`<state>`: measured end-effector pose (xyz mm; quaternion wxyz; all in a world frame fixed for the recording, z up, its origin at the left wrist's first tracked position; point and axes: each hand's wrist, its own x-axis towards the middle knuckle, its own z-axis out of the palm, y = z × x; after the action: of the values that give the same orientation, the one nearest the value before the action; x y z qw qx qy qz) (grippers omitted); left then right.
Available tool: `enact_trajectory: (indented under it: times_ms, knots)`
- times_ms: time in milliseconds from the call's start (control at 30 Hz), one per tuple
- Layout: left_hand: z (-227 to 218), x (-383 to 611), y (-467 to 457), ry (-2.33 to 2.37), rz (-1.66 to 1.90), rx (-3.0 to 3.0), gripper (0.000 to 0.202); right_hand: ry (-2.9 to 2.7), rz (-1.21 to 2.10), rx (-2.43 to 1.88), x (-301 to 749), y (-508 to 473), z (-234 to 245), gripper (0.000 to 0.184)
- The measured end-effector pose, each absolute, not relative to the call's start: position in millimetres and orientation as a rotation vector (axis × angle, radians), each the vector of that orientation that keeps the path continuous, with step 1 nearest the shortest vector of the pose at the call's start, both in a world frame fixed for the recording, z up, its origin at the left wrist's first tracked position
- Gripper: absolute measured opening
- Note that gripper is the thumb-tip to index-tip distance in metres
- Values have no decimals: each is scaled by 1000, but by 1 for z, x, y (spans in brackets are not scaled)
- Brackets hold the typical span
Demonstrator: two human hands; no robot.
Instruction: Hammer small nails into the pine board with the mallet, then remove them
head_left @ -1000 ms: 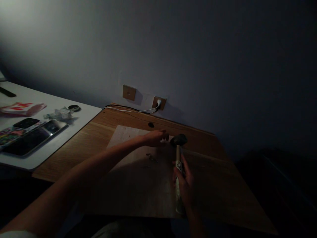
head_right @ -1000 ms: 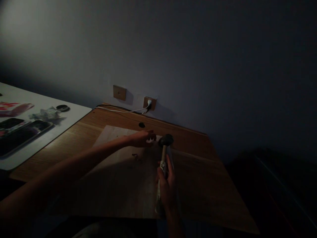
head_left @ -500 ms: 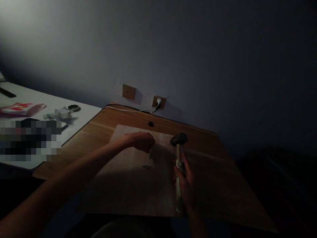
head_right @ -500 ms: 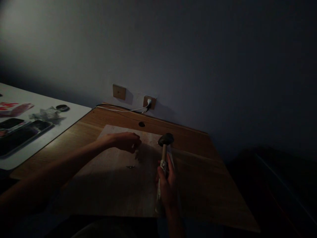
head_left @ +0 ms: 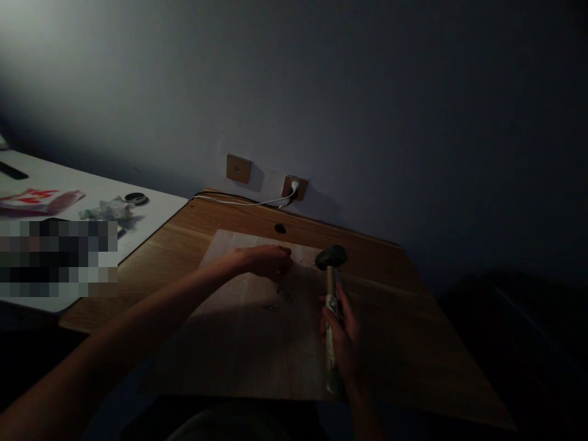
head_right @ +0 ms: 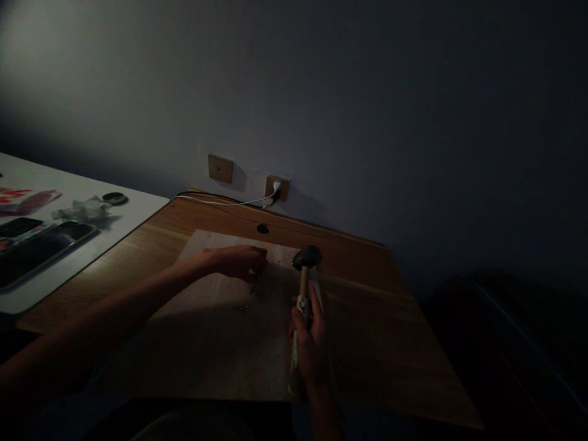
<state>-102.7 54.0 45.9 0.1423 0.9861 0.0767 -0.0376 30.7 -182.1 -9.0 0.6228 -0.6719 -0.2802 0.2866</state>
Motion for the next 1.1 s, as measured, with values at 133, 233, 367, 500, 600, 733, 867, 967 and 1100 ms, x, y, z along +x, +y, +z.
enact_trajectory:
  times_ms: [133,233,367,500,600,733,867,967,1100]
  knots:
    - [41,-95,52,225,-59,2822,10,-630,673,-1549,31,-182,-8,82]
    - [36,-88,54,201,54,2787,23,-613,683,-1546,31,-181,-8,82]
    - [29,-70,63,175,229,2773,19,-600,671,-1552,30,-180,-5,82]
    - [11,-49,72,228,547,2549,20,-612,664,-1587,29,-181,-1,83]
    - [-8,-40,73,317,717,2402,19,-619,648,-1599,29,-182,-1,83]
    - [-25,-38,72,323,740,2339,16,-624,665,-1587,30,-183,-3,83]
    - [-29,-40,73,307,728,2355,15,-646,680,-1574,30,-185,-2,83]
    - [-27,-41,74,305,702,2371,19,-656,699,-1572,30,-185,-1,80]
    - [-24,-42,74,337,643,2385,20,-656,728,-1566,32,-181,2,80]
